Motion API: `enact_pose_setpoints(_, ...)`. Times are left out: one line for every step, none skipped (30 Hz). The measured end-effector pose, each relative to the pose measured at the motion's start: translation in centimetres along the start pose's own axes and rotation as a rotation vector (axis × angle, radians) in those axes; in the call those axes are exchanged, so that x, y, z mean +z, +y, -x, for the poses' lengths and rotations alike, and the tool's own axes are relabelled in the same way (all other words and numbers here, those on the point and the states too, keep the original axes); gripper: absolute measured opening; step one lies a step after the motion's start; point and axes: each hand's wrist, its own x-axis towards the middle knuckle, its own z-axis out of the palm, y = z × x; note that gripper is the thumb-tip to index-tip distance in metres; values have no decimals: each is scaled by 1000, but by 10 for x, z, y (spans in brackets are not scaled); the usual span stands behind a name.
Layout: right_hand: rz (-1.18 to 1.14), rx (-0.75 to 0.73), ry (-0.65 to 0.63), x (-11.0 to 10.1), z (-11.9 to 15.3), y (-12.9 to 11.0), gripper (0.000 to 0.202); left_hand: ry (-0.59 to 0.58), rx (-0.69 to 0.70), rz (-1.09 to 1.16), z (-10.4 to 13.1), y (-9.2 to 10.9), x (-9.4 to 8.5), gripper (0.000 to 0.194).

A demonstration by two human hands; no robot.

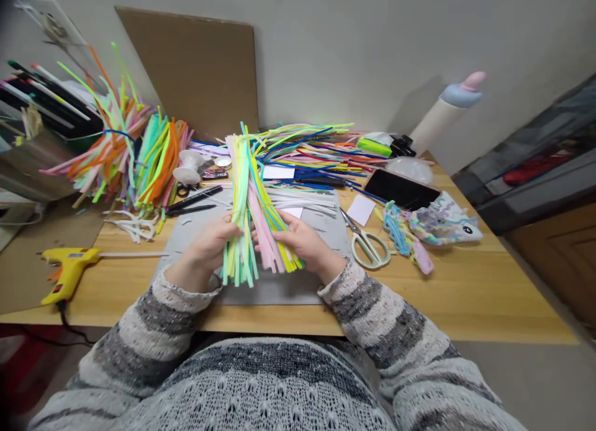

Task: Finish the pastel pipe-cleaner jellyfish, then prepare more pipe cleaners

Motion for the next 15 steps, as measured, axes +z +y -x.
enact_pose_setpoints(-41,18,-44,-1,1,-3,61,-46,-29,35,2,6,-1,24)
enact_pose_setpoints(-66,36,-73,-1,2,-6,61,-76,-51,66,4,11,-1,23)
enact_pose_setpoints(-78,49,-87,-1,3,-9,62,-90,-64,88,5,15,-1,24)
enact_pose_setpoints(-81,58,-90,0,4,-11,63,-95,-71,98,6,18,-1,27)
enact_pose_setpoints(-79,69,-88,0,5,-12,65,-98,-75,99,8,20,0,31)
enact_pose_setpoints(-75,80,-84,0,6,-12,68,-97,-77,92,8,21,0,36)
enact_pose_setpoints(-69,86,-75,1,7,-12,70,-92,-73,82,9,22,-1,41)
enact_pose_setpoints(-60,87,-63,1,7,-12,72,-85,-65,72,9,23,-2,45)
enact_pose_setpoints(-47,81,-49,1,7,-11,74,-79,-59,65,9,23,-4,49)
enact_pose_setpoints(-25,71,-33,0,7,-11,75,-75,-58,60,9,23,-6,51)
enact_pose_setpoints(7,57,-17,-1,7,-10,76,-72,-62,57,8,22,-8,54)
enact_pose_setpoints(49,45,-3,-2,7,-10,77,-74,-70,57,8,22,-9,56)
enact_pose_setpoints(96,35,7,-3,6,-9,76,-78,-77,60,8,22,-11,59)
enact_pose_setpoints(143,26,13,-5,6,-8,75,-83,-84,63,7,21,-11,62)
enact_pose_setpoints(188,13,13,-7,6,-8,73,-86,-88,63,7,21,-12,64)
